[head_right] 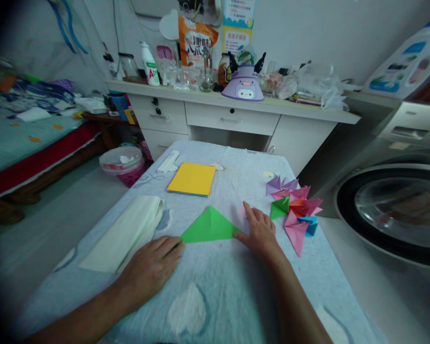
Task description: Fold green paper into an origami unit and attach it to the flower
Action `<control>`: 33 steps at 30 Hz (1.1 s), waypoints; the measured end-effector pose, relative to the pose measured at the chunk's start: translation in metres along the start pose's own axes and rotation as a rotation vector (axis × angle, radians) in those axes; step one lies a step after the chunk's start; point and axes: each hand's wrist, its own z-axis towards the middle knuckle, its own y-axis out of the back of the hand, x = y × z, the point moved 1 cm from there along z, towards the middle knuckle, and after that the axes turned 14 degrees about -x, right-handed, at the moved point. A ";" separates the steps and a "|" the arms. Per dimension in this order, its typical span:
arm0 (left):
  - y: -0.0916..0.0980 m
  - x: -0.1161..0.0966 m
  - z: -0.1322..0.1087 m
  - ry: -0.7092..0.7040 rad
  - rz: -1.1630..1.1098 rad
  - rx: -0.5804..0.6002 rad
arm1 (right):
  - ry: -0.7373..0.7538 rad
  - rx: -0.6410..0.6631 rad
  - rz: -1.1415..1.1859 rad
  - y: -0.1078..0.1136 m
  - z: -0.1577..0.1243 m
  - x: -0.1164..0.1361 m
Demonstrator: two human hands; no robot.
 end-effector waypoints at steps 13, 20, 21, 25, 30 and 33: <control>0.003 0.003 0.001 -0.025 -0.002 -0.069 | 0.156 0.015 0.191 0.010 0.003 -0.024; 0.004 0.007 0.002 0.004 -0.053 -0.103 | 0.174 -0.055 0.261 0.007 0.003 -0.035; 0.006 0.007 0.006 0.018 -0.060 -0.100 | 0.156 -0.080 0.282 0.007 0.003 -0.035; 0.011 0.003 0.033 0.168 -0.154 -0.105 | 0.008 -0.209 0.433 0.010 0.007 -0.033; -0.007 0.002 0.064 0.340 -0.240 -0.090 | 0.010 -0.326 0.542 0.015 0.007 -0.016; -0.024 0.003 0.073 0.418 -0.287 -0.057 | 0.068 -0.294 0.509 0.012 0.004 -0.004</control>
